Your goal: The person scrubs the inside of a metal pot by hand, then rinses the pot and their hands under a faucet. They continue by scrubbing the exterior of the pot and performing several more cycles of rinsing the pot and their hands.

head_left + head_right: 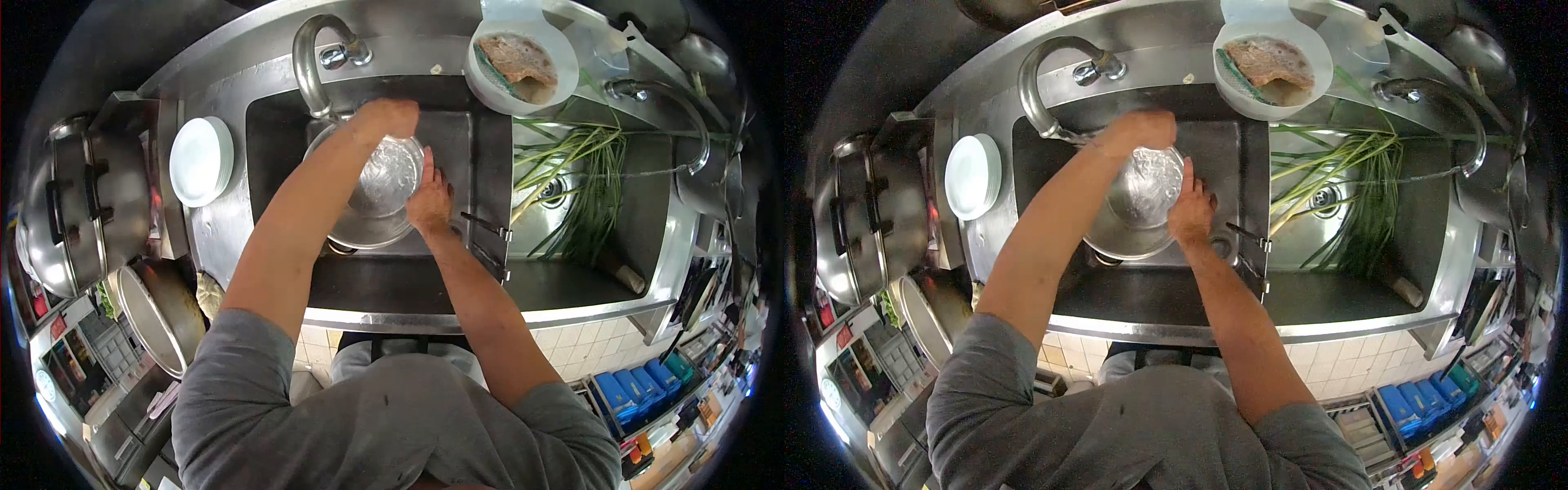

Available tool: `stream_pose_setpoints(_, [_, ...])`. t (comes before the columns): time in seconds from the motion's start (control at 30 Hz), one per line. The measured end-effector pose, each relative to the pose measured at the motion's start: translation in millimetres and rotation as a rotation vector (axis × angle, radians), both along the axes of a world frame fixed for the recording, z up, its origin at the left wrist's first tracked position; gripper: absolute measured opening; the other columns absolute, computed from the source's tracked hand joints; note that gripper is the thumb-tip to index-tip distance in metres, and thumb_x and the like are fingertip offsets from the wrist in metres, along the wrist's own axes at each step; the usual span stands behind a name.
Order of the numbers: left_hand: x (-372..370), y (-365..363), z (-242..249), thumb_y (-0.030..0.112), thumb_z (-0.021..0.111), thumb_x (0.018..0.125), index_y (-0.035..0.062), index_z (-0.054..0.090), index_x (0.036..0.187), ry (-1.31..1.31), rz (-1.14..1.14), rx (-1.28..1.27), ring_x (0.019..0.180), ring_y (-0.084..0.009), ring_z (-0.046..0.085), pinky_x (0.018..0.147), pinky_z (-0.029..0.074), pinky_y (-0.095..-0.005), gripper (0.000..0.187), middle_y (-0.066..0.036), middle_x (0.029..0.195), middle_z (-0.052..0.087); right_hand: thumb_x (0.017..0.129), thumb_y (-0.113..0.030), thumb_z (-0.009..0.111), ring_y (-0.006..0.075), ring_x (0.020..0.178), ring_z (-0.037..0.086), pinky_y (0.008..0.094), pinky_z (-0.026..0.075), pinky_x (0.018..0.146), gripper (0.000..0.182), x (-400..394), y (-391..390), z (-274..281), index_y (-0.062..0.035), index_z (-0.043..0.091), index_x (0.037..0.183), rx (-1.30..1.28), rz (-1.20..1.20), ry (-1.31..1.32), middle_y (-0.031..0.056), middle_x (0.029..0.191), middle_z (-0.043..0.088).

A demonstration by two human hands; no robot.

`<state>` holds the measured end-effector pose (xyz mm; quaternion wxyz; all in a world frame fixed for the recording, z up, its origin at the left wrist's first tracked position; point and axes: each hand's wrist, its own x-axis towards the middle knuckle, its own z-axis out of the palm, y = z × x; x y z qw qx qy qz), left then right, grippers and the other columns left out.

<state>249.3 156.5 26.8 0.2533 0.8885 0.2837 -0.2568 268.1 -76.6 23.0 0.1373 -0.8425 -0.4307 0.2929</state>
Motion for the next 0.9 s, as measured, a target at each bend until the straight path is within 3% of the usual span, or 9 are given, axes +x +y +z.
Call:
stream_pose_setpoints(0.13, [31.1,-2.2,35.8,0.014,0.067,0.078,0.0072,0.076,0.100,0.018,-0.315,0.022,0.080,-0.0370,0.070,0.077,0.056,-0.0447,0.024,-0.017,0.091,0.073,0.080,-0.006,0.070,0.0368,0.127,0.052,0.0524,0.038,0.110,0.103,-0.6,0.7,6.2,-0.0157,0.006,0.161,0.010,0.002,-0.012,0.0198,0.134,0.052])
stream_pose_setpoints(0.2, [14.5,-17.2,62.5,0.014,0.064,0.087,0.0042,0.073,0.105,-0.647,-0.108,-0.006,0.073,-0.0310,0.070,0.070,0.056,-0.0409,0.022,-0.016,0.085,0.073,0.082,-0.006,0.067,0.0381,0.125,0.052,0.0527,0.038,0.109,0.099,-1.5,1.2,9.0,-0.0149,0.008,0.160,-0.005,-0.012,-0.031,0.0207,0.132,0.052])
stream_pose_setpoints(0.3, [-15.1,-37.1,107.8,0.017,0.062,0.095,0.0014,0.071,0.106,-0.656,0.481,-0.590,0.064,-0.0195,0.067,0.062,0.053,-0.0333,0.021,-0.010,0.076,0.070,0.082,-0.011,0.070,0.0374,0.132,0.047,0.0557,0.035,0.112,0.101,2.9,4.2,8.0,-0.0178,0.007,0.161,0.004,-0.008,0.009,0.0208,0.137,0.049])
stream_pose_setpoints(0.4, [-46.5,-43.2,107.7,0.021,0.062,0.099,-0.0005,0.071,0.101,-0.666,0.791,-0.343,0.060,-0.0094,0.057,0.056,0.047,-0.0272,0.023,-0.003,0.069,0.064,0.081,-0.011,0.070,0.0387,0.131,0.048,0.0563,0.034,0.112,0.103,6.6,6.6,20.3,-0.0189,0.006,0.161,-0.056,0.009,0.061,0.0227,0.137,0.049])
stream_pose_setpoints(0.57, [-73.5,-61.7,110.0,0.026,0.070,0.092,-0.0031,0.060,0.068,-0.820,0.993,-0.174,0.058,-0.0092,0.046,0.053,0.040,-0.0305,0.039,-0.001,0.059,0.051,0.081,-0.009,0.070,0.0393,0.130,0.048,0.0563,0.035,0.111,0.103,5.0,14.1,11.9,-0.0196,0.005,0.161,-0.062,0.029,0.011,0.0236,0.135,0.049])
stream_pose_setpoints(0.73, [-113.6,-68.2,120.7,0.021,0.070,0.093,0.0009,0.060,0.072,-0.838,0.857,-0.467,0.069,-0.0075,0.050,0.062,0.042,-0.0286,0.030,0.001,0.075,0.058,0.085,-0.007,0.066,0.0396,0.129,0.049,0.0544,0.035,0.111,0.099,3.8,16.8,20.4,-0.0205,0.005,0.161,-0.052,0.047,-0.046,0.0233,0.137,0.047])
stream_pose_setpoints(0.8, [-142.1,-69.9,106.6,0.019,0.070,0.093,0.0018,0.064,0.087,-1.126,1.204,-0.842,0.083,-0.0103,0.058,0.073,0.046,-0.0281,0.019,-0.003,0.091,0.065,0.085,-0.006,0.066,0.0398,0.130,0.048,0.0547,0.036,0.110,0.099,11.3,19.3,14.6,-0.0201,0.004,0.161,-0.087,0.070,-0.018,0.0235,0.138,0.047])
stream_pose_setpoints(0.87, [-188.8,-77.8,67.8,0.021,0.072,0.089,0.0051,0.065,0.108,-0.940,1.140,-0.081,0.100,-0.0265,0.063,0.088,0.049,-0.0396,0.025,-0.011,0.105,0.068,0.085,-0.006,0.065,0.0398,0.129,0.049,0.0550,0.038,0.108,0.099,17.1,19.9,6.1,-0.0207,0.002,0.161,-0.036,0.105,0.008,0.0234,0.139,0.046])
stream_pose_setpoints(0.9, [-208.5,-88.2,51.4,0.022,0.071,0.088,0.0056,0.066,0.112,-0.705,0.957,0.496,0.106,-0.0320,0.063,0.093,0.048,-0.0455,0.030,-0.014,0.110,0.068,0.087,-0.007,0.064,0.0398,0.126,0.051,0.0534,0.041,0.105,0.078,15.8,19.3,6.4,-0.0161,0.029,0.156,0.056,0.049,-0.007,0.0236,0.137,0.050])
